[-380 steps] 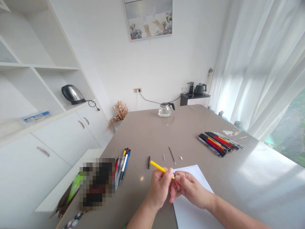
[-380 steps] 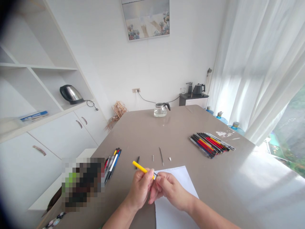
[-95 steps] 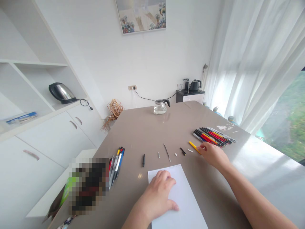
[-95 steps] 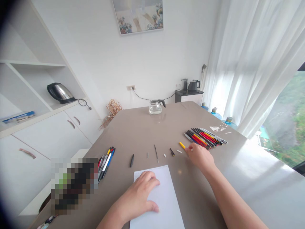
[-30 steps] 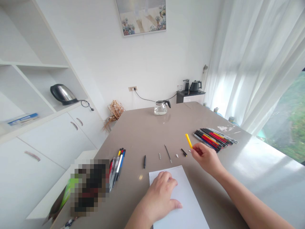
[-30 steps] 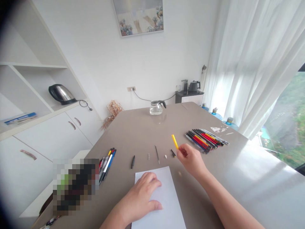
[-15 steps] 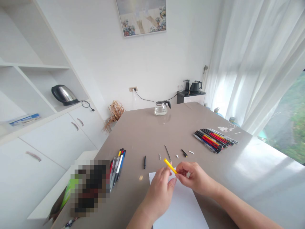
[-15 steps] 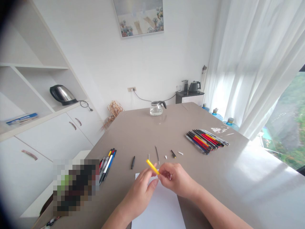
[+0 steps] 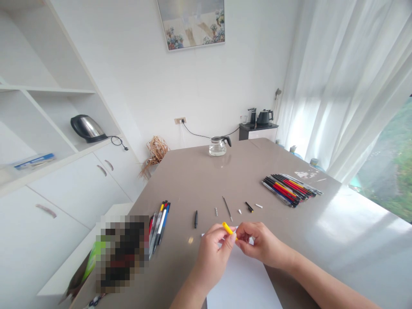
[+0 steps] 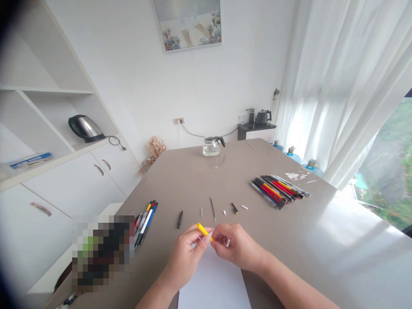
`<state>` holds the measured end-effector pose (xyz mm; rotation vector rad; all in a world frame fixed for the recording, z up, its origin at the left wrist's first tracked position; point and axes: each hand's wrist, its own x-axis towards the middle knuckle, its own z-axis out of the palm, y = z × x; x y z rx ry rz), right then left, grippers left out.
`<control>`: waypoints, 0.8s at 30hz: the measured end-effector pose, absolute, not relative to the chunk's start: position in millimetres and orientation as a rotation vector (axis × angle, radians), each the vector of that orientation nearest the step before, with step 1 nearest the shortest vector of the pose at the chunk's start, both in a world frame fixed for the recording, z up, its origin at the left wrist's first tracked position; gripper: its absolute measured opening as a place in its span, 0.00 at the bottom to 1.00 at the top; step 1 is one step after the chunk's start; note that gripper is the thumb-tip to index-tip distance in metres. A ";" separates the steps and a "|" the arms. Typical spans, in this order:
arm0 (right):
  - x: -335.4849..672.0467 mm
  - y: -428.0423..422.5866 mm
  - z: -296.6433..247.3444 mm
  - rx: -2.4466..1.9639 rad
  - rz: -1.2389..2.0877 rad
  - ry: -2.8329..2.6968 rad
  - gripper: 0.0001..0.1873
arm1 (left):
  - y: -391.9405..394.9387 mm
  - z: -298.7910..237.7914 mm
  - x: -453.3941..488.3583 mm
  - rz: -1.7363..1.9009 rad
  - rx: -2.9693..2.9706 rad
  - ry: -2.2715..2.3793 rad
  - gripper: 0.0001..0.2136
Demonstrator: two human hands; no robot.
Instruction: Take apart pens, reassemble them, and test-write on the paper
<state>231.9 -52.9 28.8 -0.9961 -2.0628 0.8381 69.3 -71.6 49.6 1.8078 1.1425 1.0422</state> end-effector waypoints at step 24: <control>258.3 -31.5 31.4 -1.282 0.621 -1.863 0.09 | -68.4 46.8 64.6 1.121 1.636 1.195 0.13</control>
